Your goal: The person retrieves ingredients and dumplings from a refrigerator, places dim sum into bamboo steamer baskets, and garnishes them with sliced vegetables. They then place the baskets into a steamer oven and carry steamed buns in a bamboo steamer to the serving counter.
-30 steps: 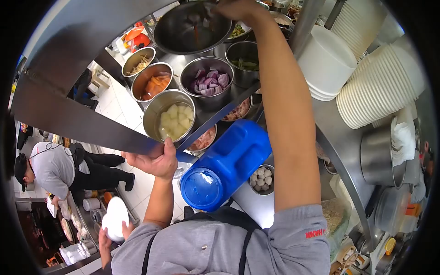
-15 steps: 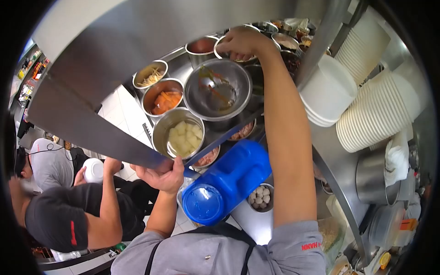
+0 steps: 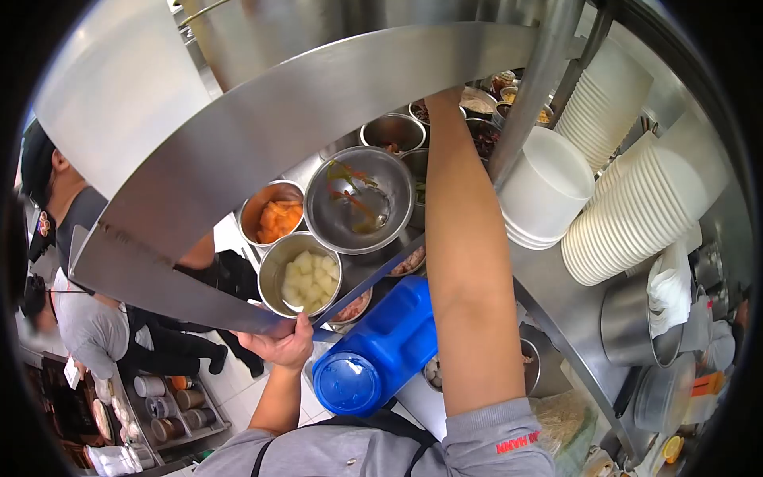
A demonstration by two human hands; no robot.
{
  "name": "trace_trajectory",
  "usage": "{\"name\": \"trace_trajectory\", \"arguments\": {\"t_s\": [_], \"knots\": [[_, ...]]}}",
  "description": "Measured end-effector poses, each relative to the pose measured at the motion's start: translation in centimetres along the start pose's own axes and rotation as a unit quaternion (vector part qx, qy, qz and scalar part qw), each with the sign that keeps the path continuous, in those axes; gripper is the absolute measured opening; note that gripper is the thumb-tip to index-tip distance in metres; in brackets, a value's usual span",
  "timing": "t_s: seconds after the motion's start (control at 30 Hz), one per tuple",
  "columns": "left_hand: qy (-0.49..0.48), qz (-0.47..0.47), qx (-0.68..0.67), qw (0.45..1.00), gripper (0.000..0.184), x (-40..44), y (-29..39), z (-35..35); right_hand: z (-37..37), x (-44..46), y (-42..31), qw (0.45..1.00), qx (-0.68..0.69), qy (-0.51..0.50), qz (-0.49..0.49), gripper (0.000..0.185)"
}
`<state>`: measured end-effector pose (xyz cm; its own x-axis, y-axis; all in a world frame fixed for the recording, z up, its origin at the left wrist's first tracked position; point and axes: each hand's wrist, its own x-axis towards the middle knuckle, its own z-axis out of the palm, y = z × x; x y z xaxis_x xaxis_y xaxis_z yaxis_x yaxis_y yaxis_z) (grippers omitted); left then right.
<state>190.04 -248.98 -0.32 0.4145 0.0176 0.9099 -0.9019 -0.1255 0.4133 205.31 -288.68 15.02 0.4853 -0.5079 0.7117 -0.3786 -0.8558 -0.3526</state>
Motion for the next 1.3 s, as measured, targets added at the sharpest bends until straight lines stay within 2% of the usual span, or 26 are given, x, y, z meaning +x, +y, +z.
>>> {"name": "trace_trajectory", "arguments": {"t_s": [0.03,0.1,0.2,0.3,0.37,0.4,0.43,0.57,0.67,0.77,0.8,0.87,0.9,1.0,1.07,1.23,1.3], "knots": [[0.001,-0.004,-0.062,0.998,0.087,-0.2,-0.3,0.3,-0.1,0.1,0.0,1.000,0.015,0.005,0.004,0.043],[0.015,-0.021,-0.068,0.997,0.087,-0.9,-0.6,0.4,0.1,0.3,-0.2,0.999,0.045,0.019,0.008,0.044],[0.026,-0.040,-0.032,0.998,0.087,-0.7,-0.3,0.1,0.5,0.9,-0.7,0.995,0.091,0.043,0.011,0.046],[0.016,-0.021,0.070,0.997,0.084,-0.8,-0.6,-0.3,0.9,1.1,-0.6,0.990,0.127,0.064,0.016,0.048],[0.027,-0.020,0.049,0.998,0.085,-0.7,-0.6,0.0,0.4,0.8,-1.2,0.986,0.149,0.071,0.024,0.049],[0.043,-0.021,0.030,0.998,0.087,-0.6,-0.7,0.1,-1.0,0.3,-2.0,0.986,0.155,0.014,0.052,0.052],[0.039,-0.032,0.027,0.998,0.088,-0.8,-0.7,0.0,-1.3,0.0,-2.3,0.987,0.133,0.012,0.090,0.050],[0.046,-0.035,0.023,0.998,0.087,-1.1,-1.1,-0.2,0.1,0.5,-1.8,0.985,0.120,-0.027,0.120,0.054],[0.033,-0.048,0.022,0.998,0.088,-1.0,-0.8,-0.2,0.5,1.1,-2.6,0.980,0.178,-0.019,0.092,0.056],[0.054,-0.038,0.019,0.998,0.085,-0.9,-0.8,0.1,-1.9,0.2,-4.9,0.930,0.328,-0.098,0.130,0.059],[0.048,-0.033,0.021,0.998,0.085,-1.0,-0.8,-0.1,-2.4,-0.6,-5.8,0.959,0.252,-0.028,0.130,0.059],[0.043,-0.027,0.023,0.998,0.085,-1.0,-0.9,-0.1,-2.1,-0.4,-5.6,0.976,0.173,0.042,0.127,0.058],[0.047,-0.032,0.016,0.998,0.085,-1.0,-0.8,0.0,-1.4,0.5,-4.3,0.985,0.118,-0.046,0.121,0.057],[0.049,-0.033,0.016,0.998,0.083,-0.7,-0.5,0.2,1.1,1.3,-2.6,0.980,0.046,-0.168,0.093,0.054],[0.047,-0.031,0.018,0.998,0.083,-0.7,-0.4,0.1,1.1,1.0,-3.2,0.980,0.016,-0.191,0.059,0.052],[0.033,-0.007,0.034,0.999,0.083,-0.3,-0.5,0.3,-2.8,-1.2,-6.1,0.984,-0.030,-0.159,-0.077,0.047],[0.031,0.003,0.041,0.999,0.082,-0.1,-0.3,0.3,-5.2,-3.4,-7.4,0.964,-0.007,-0.211,-0.160,0.045]]}}
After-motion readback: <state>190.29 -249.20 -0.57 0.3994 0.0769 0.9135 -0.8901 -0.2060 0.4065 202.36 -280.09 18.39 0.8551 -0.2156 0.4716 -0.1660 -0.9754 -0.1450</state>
